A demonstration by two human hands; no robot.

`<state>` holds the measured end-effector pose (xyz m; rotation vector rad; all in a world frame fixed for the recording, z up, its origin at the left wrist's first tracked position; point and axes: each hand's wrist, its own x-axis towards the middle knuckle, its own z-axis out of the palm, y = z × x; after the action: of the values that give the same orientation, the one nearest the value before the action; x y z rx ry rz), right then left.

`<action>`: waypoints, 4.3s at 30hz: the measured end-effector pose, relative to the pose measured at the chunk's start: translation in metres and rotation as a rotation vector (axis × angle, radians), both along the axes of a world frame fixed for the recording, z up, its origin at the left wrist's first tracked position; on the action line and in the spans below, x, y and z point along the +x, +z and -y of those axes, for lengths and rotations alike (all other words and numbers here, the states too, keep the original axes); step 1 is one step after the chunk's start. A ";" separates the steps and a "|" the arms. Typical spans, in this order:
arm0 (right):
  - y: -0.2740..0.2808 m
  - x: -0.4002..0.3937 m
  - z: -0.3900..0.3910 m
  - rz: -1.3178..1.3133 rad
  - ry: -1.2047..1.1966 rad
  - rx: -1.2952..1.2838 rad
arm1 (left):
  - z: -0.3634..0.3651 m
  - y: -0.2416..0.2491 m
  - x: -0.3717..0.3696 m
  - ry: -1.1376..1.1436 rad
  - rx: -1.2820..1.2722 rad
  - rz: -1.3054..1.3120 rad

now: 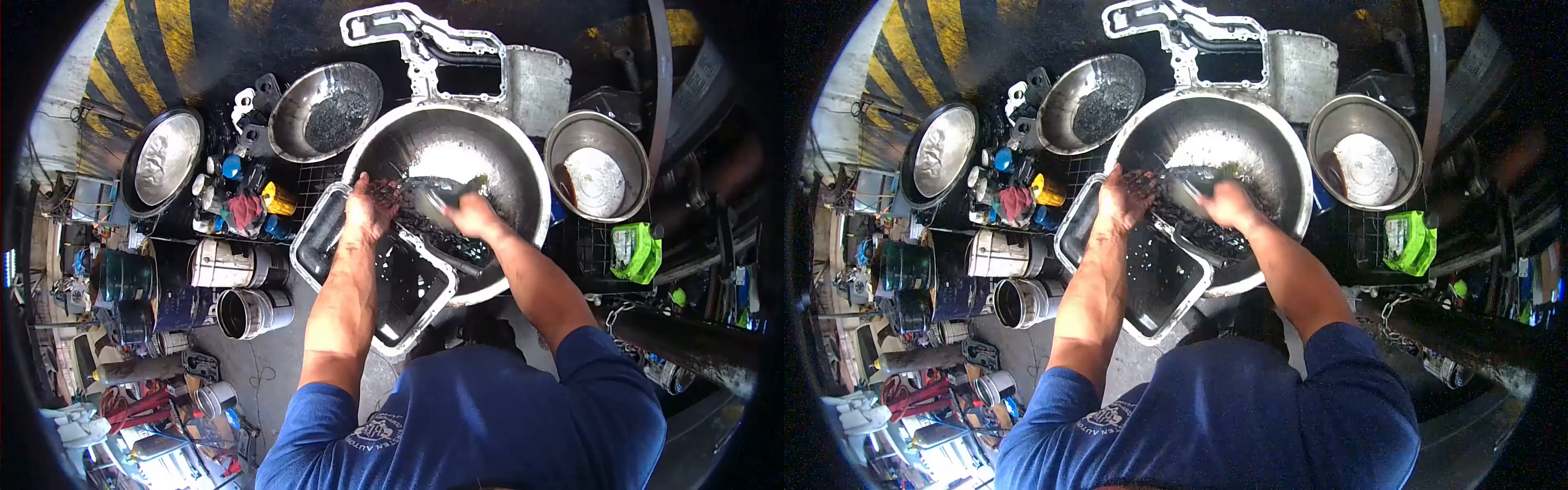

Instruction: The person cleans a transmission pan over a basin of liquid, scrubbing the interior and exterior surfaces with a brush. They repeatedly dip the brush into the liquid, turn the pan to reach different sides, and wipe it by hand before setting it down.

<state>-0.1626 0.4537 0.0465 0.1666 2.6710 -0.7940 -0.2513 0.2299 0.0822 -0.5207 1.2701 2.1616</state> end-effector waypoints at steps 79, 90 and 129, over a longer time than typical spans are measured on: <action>-0.046 0.122 0.108 -0.347 -0.815 0.140 | 0.134 -0.018 0.094 -1.776 -1.629 -0.625; -0.017 0.125 0.112 -0.231 -0.783 0.073 | 0.128 -0.018 0.113 -1.684 -1.632 -0.640; -0.011 0.086 0.023 0.073 -0.359 -0.138 | 0.130 -0.045 0.108 -1.648 -1.785 -0.713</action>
<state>-0.0769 0.4306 0.0355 0.6405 2.5388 -1.0532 -0.1437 0.0998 0.0377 0.6839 2.3141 -0.5289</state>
